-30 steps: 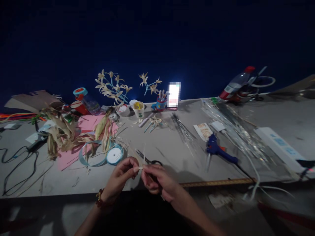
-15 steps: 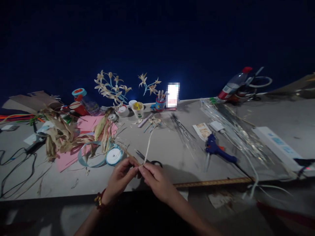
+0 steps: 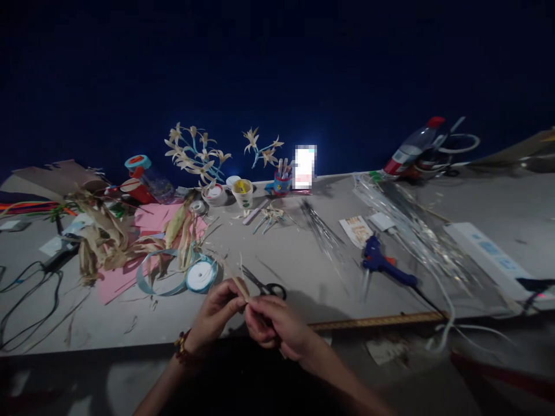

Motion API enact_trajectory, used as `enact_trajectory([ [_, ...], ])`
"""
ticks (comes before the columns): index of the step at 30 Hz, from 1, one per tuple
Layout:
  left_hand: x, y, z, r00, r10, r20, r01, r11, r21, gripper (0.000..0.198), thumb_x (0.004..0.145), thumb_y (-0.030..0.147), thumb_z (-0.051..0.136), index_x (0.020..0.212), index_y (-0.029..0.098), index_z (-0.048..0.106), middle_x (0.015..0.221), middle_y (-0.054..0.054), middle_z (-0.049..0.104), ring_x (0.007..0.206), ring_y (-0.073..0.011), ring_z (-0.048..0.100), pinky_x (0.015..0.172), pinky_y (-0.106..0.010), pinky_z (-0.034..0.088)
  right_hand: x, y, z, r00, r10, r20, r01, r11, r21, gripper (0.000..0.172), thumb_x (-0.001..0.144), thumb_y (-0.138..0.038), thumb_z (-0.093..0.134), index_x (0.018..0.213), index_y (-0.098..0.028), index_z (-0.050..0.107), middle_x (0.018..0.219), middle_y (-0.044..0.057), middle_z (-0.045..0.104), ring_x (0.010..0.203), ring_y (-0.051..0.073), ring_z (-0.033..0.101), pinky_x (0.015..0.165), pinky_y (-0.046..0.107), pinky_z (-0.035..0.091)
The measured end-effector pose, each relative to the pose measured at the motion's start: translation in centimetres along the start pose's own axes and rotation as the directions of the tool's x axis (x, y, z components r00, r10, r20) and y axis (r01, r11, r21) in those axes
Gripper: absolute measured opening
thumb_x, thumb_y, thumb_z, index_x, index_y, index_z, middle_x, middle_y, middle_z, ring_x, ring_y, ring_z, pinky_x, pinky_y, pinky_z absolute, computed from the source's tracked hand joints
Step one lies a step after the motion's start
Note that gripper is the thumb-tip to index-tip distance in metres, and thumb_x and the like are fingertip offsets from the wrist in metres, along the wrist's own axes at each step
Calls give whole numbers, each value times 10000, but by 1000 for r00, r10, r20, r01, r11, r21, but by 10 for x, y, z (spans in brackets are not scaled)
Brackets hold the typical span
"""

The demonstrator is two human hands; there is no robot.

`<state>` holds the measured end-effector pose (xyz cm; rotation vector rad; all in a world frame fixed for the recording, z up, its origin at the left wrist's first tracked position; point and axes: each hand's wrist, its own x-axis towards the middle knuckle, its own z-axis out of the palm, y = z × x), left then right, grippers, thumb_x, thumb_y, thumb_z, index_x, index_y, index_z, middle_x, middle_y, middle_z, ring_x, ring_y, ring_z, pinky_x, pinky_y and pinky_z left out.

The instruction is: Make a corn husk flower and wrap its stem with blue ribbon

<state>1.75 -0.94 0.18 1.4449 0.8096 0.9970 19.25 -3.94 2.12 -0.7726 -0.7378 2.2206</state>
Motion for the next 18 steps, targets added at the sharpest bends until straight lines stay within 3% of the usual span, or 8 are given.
enact_trajectory([
  [5,2,-3,-6,999,8,36,-7,1000,-22,229,924,375,635,826,168,630,754,-27,619,701,-146,553,658,-250,446,-1,-2,0,999,-13,-44,11,999,-50,465,866,-568,600,621,-182,512,441,-107,311,388,46,180,385,202,94],
  [10,4,9,-10,992,93,84,-99,993,66,116,916,290,654,912,175,652,879,-63,670,859,-196,613,803,-315,471,-3,-7,2,980,-131,-149,69,928,-366,532,880,-652,565,656,-170,540,569,-46,428,496,76,307,449,217,200],
  [14,6,17,-6,986,155,64,-163,975,148,132,948,271,602,868,176,648,848,-69,671,841,-204,617,794,-335,469,-5,-10,2,975,-183,-125,89,840,-535,557,916,-680,493,678,-180,549,683,-4,489,615,120,417,534,233,314],
  [18,5,20,-4,984,162,70,-172,970,172,141,958,269,583,868,182,646,846,-75,677,833,-203,615,789,-343,478,-7,-10,1,971,-217,-102,112,787,-606,571,932,-692,445,681,-190,555,677,1,493,632,141,445,559,249,343],
])
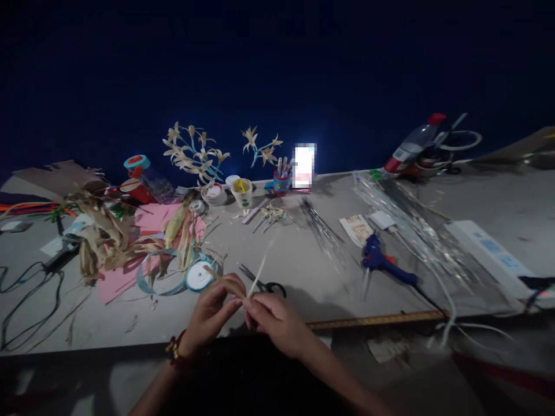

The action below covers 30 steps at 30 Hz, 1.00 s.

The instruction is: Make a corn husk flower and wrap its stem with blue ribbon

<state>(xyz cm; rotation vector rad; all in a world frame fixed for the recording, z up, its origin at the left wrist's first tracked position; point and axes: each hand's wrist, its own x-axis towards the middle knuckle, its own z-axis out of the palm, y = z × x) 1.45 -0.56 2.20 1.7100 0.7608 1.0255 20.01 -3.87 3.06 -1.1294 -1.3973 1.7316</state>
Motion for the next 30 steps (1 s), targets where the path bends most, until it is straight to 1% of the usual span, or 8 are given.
enact_trajectory([
  [3,-1,-2,0,1000,23,3,-23,999,-26,129,954,269,589,886,185,660,856,-79,689,845,-210,626,798,-351,486,0,0,0,1000,0,9,0,1000,2,585,931,-695,442,655,-189,542,643,-10,470,600,128,414,533,243,308],
  [6,-2,-8,1,999,30,11,-29,996,-80,136,947,285,605,878,188,671,845,-76,699,828,-211,639,789,-352,492,1,0,1,999,51,12,-52,991,122,586,899,-702,493,626,-184,525,598,-24,438,550,107,360,487,237,237],
  [10,-5,-15,0,1000,-26,4,26,993,-115,167,934,322,629,852,183,673,827,-74,698,808,-207,638,775,-346,485,0,1,3,991,127,50,-136,944,301,550,872,-667,562,631,-175,526,519,-56,394,461,70,265,446,236,144],
  [17,-5,-19,-8,1000,6,5,-5,986,-166,121,932,264,638,842,184,655,821,-56,678,818,-188,626,761,-315,481,-3,-5,-4,974,158,160,-217,848,483,480,870,-582,613,630,-176,524,429,-106,314,387,45,180,393,208,95],
  [22,-3,-17,-13,997,-13,71,26,983,-180,101,933,262,631,873,182,645,863,-67,677,869,-202,627,805,-335,485,-4,-8,-10,976,164,142,-212,856,471,479,871,-584,607,635,-177,520,430,-107,316,383,42,173,390,211,88],
  [25,-1,-8,-12,995,-2,104,20,986,-167,189,919,338,642,1016,176,652,989,-108,691,974,-243,631,869,-376,489,-4,-10,-9,986,154,66,-167,895,412,487,870,-597,607,648,-171,528,464,-96,341,412,47,192,407,219,91],
  [27,2,-3,-9,997,18,77,-9,993,-120,222,905,337,662,1051,170,655,1018,-119,690,1000,-253,626,889,-389,486,-4,-11,-8,988,149,32,-150,916,372,505,857,-620,613,648,-169,527,489,-87,360,431,50,197,416,224,93],
  [30,5,-1,-1,998,58,7,-57,995,-83,74,910,246,664,913,172,670,887,-80,697,892,-215,633,876,-384,485,-3,-11,-4,990,140,-3,-132,937,325,534,849,-650,614,641,-166,525,511,-77,375,444,53,215,421,231,95],
])
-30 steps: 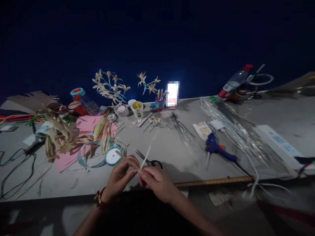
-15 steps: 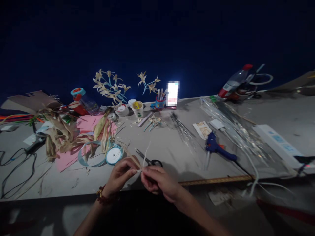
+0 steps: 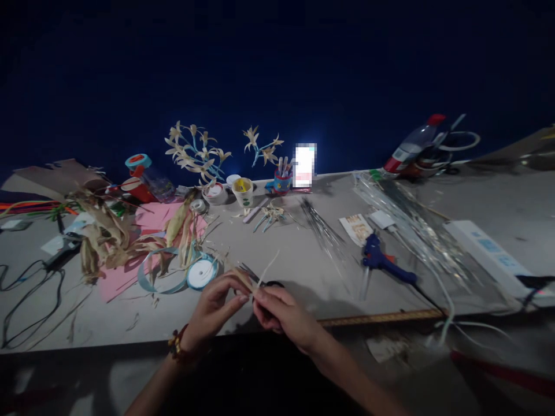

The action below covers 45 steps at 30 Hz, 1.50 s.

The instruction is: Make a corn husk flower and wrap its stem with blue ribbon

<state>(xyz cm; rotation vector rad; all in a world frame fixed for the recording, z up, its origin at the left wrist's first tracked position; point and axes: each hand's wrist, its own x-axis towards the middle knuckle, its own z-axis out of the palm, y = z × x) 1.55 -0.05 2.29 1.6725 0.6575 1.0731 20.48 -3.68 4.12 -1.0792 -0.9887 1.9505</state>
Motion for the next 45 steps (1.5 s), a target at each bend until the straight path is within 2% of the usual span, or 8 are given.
enact_trajectory([
  [8,0,-11,1,997,72,-13,-73,991,-113,94,908,244,678,833,189,683,811,-51,726,842,-206,647,936,-435,454,-3,3,-4,974,70,215,-116,971,210,495,882,-568,615,601,-175,510,410,-112,291,367,41,173,373,192,84],
  [19,-1,-20,-1,999,26,18,-22,976,-216,172,900,316,685,786,187,687,767,-55,693,889,-232,623,999,-481,408,-6,10,-29,853,15,521,-298,835,463,478,933,-518,554,596,-194,451,387,-120,272,329,34,116,319,147,108],
  [21,-1,-22,3,1000,0,1,1,965,-263,180,893,331,694,786,187,686,763,-52,689,879,-230,624,1015,-497,398,-7,10,-29,904,13,427,-208,886,415,503,937,-570,530,610,-193,462,396,-120,272,347,38,115,336,156,107],
  [23,-1,-21,8,999,-35,-36,24,958,-286,185,894,339,694,790,186,686,763,-49,682,871,-228,624,1014,-497,400,-9,9,-25,980,-32,197,-19,967,253,519,932,-633,514,685,-176,528,443,-103,338,387,47,184,376,168,149],
  [27,0,-15,16,993,-70,-99,46,972,-229,120,892,273,700,812,186,682,791,-44,686,853,-211,625,940,-427,444,-8,9,-11,987,-141,-77,127,979,-161,504,869,-666,606,803,-167,586,651,-43,483,553,79,390,504,193,306],
  [30,1,-11,17,993,-46,-107,28,986,-164,79,892,229,699,828,186,683,809,-41,691,845,-200,622,923,-403,447,-4,11,-6,980,-143,-140,105,963,-247,525,883,-684,563,770,-172,585,745,-8,526,663,110,468,576,212,372],
  [39,-7,-10,4,989,-95,-115,81,990,-117,93,929,230,641,855,178,663,844,-48,654,884,-200,607,906,-376,449,0,11,-12,983,-126,-130,101,978,-184,548,917,-692,480,736,-180,556,623,-42,465,521,85,380,495,214,283],
  [45,-7,-8,11,978,-125,-167,124,992,-15,105,923,240,653,837,179,651,838,-51,690,873,-202,623,869,-347,455,0,6,1,963,-257,-73,165,787,-595,517,969,-653,395,772,-205,560,741,15,559,706,167,508,637,267,391],
])
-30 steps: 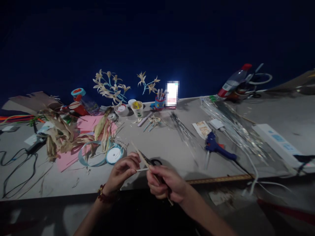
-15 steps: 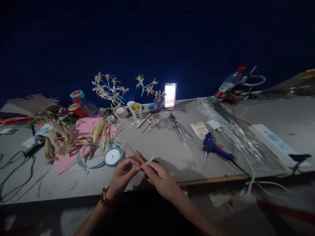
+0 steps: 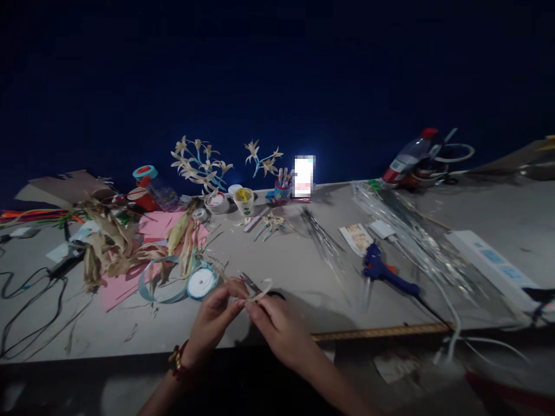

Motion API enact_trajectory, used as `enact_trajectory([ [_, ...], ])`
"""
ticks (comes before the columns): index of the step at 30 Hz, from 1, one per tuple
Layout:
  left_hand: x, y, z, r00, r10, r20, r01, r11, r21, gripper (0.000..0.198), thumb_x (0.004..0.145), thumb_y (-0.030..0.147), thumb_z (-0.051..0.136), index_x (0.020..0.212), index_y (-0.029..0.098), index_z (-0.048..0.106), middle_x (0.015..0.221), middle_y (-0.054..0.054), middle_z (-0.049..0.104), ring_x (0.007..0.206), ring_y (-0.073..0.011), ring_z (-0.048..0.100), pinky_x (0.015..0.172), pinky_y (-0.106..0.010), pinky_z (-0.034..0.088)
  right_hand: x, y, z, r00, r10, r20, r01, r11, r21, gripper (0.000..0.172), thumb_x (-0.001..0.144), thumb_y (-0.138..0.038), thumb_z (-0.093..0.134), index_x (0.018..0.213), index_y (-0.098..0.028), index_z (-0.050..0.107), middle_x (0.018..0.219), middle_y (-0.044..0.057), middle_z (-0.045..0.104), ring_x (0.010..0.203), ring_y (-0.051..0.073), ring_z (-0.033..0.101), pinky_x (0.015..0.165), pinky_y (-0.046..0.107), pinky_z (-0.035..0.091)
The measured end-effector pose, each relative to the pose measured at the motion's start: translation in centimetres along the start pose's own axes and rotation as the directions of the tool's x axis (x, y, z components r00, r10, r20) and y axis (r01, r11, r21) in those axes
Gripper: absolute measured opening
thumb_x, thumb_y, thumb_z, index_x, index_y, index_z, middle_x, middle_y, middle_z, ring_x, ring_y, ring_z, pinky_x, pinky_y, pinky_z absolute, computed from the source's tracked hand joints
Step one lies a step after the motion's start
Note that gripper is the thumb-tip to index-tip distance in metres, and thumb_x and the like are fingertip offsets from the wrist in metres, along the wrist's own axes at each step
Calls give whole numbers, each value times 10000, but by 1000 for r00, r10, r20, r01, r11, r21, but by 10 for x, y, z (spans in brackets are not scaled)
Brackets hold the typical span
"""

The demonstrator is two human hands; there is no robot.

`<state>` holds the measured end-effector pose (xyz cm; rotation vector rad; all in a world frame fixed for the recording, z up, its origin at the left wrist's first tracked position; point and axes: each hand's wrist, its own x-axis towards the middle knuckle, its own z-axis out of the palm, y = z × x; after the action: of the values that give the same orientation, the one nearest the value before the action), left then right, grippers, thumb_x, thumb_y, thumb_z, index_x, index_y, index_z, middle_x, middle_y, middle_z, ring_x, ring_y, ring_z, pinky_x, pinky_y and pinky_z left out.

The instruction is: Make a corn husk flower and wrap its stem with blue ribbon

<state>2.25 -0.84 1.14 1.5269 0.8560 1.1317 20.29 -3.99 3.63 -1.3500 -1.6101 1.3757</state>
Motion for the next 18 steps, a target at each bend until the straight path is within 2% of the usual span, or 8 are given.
enact_trajectory([
  [2,-1,0,0,1000,5,-1,-5,1000,18,93,918,239,658,847,179,653,836,-50,695,866,-203,625,870,-350,457,1,-2,1,999,-37,-27,36,998,-52,534,993,-638,339,748,-209,540,715,18,558,701,176,512,648,281,389],
  [7,-2,0,-1,1000,1,1,-1,1000,-8,84,923,240,644,861,183,647,868,-58,699,906,-214,623,872,-349,462,1,-2,0,1000,-10,12,10,1000,20,534,1006,-620,333,733,-209,537,706,7,542,686,167,519,635,267,385],
  [10,-4,-2,-1,1000,-16,-22,16,1000,15,109,930,255,633,852,179,637,882,-65,682,931,-222,612,890,-360,453,2,-3,1,997,-76,-1,76,993,-92,481,1017,-568,358,749,-212,539,704,15,569,678,173,516,642,279,352],
  [14,-4,-2,0,1000,5,-23,-5,1000,16,130,934,267,626,837,180,616,868,-60,658,909,-218,597,873,-361,453,4,-2,2,996,-89,-9,86,980,-177,468,1022,-555,348,756,-216,529,684,17,568,649,173,499,624,288,321],
  [16,-3,-1,1,1000,27,-10,-27,1000,7,145,940,273,615,830,178,617,854,-56,649,883,-213,592,859,-362,454,4,1,3,997,-75,2,75,992,-101,504,1010,-593,351,722,-213,513,663,9,537,642,164,477,604,279,318],
  [18,-2,0,1,999,54,5,-54,999,6,157,944,279,609,825,178,624,838,-53,644,871,-210,588,860,-366,451,5,4,5,998,-36,43,32,996,87,550,981,-653,374,680,-207,488,631,-11,476,612,143,437,563,259,310],
])
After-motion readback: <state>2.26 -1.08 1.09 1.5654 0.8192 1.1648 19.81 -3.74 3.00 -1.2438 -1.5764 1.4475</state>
